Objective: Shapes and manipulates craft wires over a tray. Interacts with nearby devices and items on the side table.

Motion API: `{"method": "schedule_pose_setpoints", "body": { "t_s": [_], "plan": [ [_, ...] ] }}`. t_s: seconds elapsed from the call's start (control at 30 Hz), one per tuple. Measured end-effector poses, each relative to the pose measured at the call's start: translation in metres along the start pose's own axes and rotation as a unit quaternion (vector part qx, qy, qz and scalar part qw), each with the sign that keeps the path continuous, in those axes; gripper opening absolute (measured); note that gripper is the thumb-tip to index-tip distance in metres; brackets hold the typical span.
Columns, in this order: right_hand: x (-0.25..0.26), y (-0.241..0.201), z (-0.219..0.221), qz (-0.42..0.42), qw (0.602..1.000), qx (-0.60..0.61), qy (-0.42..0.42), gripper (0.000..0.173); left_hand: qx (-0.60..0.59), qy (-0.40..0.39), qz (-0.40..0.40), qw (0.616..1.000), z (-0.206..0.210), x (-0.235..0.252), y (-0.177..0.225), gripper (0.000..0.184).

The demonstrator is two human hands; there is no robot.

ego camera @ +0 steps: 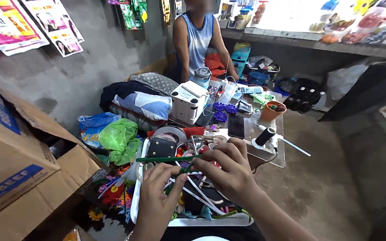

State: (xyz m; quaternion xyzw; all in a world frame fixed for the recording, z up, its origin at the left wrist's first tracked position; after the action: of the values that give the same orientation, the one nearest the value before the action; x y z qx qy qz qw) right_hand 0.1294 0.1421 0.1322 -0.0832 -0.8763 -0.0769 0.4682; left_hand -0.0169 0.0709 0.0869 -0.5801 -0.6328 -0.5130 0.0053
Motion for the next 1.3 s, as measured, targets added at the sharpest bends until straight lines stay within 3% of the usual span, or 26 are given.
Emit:
{"method": "schedule_pose_setpoints", "body": {
  "t_s": [0.4,0.67,1.0,1.17,1.3],
  "plan": [
    [0.007,-0.014,-0.009,-0.089,0.995,-0.028,-0.020,0.011,0.075,-0.062,0.042,0.994,0.011,-0.006,0.012,0.022],
    [0.014,-0.016,-0.012,-0.103,0.994,-0.032,-0.015,0.013,0.036,-0.008,0.023,0.999,-0.005,0.005,0.013,0.017],
    [0.019,-0.016,-0.005,-0.068,0.998,0.015,-0.005,0.015,0.036,0.043,0.031,0.998,-0.025,0.010,0.013,0.019],
    [0.022,0.000,0.000,0.030,0.995,0.093,0.010,0.011,0.051,0.048,0.002,0.998,-0.027,0.015,0.015,0.023],
    [0.018,0.011,0.003,0.086,0.981,0.171,0.027,0.009,-0.017,0.042,-0.017,0.999,-0.024,0.017,0.009,0.018]
  ]
}}
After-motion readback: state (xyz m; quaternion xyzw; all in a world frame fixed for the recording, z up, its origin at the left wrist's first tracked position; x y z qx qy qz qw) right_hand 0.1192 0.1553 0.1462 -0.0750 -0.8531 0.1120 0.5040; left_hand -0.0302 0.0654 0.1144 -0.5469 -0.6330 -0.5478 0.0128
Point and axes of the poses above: each hand's wrist, its own x-axis towards the middle knuckle, its own z-axis out of the palm, y = z × x, the point moved 10 cm from there along x, towards the middle knuckle, and after that the axes turned 2 degrees about -y, right-handed, at the moved point
